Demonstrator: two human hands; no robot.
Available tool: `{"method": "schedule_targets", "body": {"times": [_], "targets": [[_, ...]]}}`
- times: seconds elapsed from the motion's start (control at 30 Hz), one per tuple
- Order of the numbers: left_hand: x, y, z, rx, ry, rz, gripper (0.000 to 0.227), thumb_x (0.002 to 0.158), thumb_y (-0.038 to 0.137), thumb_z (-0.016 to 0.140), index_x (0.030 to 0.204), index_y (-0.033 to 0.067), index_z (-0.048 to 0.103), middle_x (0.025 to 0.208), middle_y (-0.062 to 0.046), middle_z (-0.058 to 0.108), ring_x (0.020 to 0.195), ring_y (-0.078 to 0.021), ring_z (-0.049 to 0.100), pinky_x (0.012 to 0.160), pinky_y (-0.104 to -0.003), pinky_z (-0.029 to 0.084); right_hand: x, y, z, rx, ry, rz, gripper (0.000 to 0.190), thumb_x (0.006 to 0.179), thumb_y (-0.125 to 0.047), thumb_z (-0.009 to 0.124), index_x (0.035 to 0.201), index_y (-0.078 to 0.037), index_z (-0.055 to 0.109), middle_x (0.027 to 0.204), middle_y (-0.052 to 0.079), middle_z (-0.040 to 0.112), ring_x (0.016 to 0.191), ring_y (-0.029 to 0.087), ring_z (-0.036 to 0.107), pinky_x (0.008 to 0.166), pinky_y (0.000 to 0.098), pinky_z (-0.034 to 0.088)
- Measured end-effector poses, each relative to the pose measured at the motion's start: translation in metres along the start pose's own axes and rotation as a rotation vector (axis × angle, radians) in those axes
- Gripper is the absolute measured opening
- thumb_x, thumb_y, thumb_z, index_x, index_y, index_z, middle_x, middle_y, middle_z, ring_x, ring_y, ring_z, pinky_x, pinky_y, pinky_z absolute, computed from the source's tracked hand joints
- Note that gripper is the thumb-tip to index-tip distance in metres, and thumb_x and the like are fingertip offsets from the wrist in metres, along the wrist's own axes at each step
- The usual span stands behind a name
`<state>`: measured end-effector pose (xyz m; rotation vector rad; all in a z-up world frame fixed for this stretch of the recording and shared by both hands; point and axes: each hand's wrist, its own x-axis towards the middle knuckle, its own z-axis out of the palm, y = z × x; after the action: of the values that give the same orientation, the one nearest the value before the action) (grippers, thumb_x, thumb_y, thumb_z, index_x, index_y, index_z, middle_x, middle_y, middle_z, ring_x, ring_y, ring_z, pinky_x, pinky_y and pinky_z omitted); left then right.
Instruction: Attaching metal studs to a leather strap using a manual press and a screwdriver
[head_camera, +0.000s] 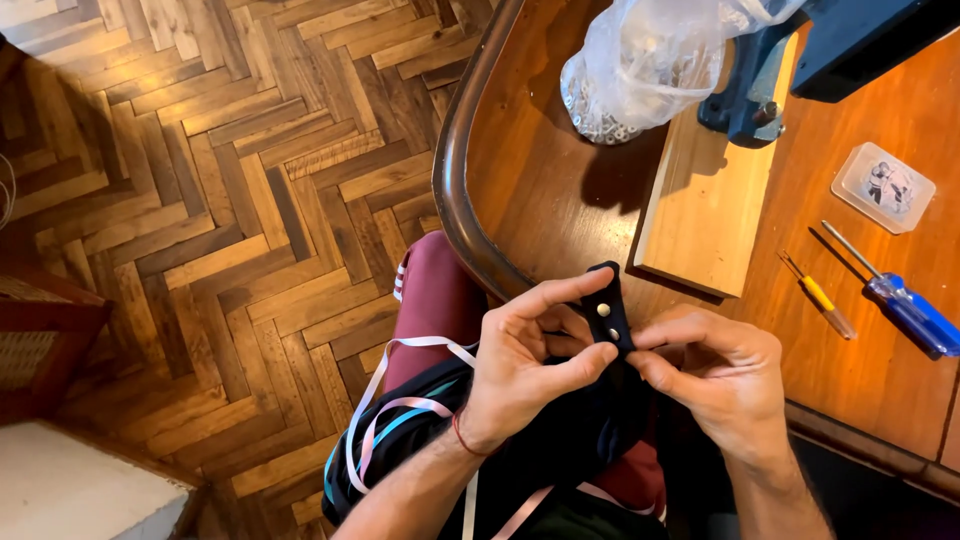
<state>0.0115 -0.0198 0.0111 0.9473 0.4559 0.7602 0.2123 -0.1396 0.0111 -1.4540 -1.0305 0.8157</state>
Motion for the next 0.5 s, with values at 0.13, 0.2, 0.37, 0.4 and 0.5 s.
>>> {"method": "schedule_targets", "body": {"times": [0.13,0.2,0.37,0.4,0.5], "targets": [[0.002,-0.002,0.001,0.027,0.042,0.003,0.062,0.098,0.001,0.090,0.158,0.0039,0.074,0.095,0.000,0.075,0.087,-0.0019,0.069,0.086,-0.019,0.067,0.001,-0.005,0.003,-0.040,-0.015,0.011,0.018,0.088,0.004,0.093,0.105,-0.002,0.088,0.101,0.011,0.087,0.092,0.015,0.080,0.083,0.0230,0.063],[0.002,-0.003,0.001,0.013,0.049,0.015,0.061,0.098,0.001,0.091,0.156,0.0029,0.075,0.098,-0.001,0.078,0.089,-0.0028,0.071,0.087,-0.020,0.068,0.002,-0.004,0.004,-0.026,-0.011,0.023,0.020,0.088,0.004,0.094,0.106,-0.002,0.088,0.101,0.011,0.086,0.092,0.014,0.079,0.081,0.0229,0.065],[0.002,-0.008,0.000,-0.050,0.040,0.051,0.060,0.099,0.000,0.091,0.157,0.0001,0.073,0.114,-0.004,0.082,0.096,-0.0058,0.073,0.094,-0.021,0.066,0.003,-0.001,0.006,0.044,-0.042,0.028,0.016,0.091,0.005,0.091,0.105,-0.002,0.087,0.105,0.012,0.086,0.097,0.017,0.080,0.087,0.0249,0.063],[0.002,-0.009,0.000,-0.061,0.042,0.051,0.061,0.099,0.001,0.091,0.157,-0.0003,0.073,0.113,-0.004,0.082,0.097,-0.0057,0.074,0.095,-0.021,0.066,0.004,-0.001,0.007,0.083,-0.058,0.010,0.016,0.092,0.007,0.089,0.105,-0.001,0.086,0.106,0.014,0.086,0.101,0.020,0.081,0.094,0.0270,0.064],[0.002,-0.010,0.001,-0.067,0.060,0.061,0.060,0.099,0.000,0.091,0.156,-0.0010,0.073,0.113,-0.006,0.084,0.097,-0.0069,0.075,0.096,-0.022,0.067,0.003,0.008,0.006,0.134,-0.050,0.046,0.017,0.092,0.005,0.090,0.107,-0.002,0.086,0.109,0.015,0.086,0.103,0.019,0.079,0.090,0.0263,0.062]]}}
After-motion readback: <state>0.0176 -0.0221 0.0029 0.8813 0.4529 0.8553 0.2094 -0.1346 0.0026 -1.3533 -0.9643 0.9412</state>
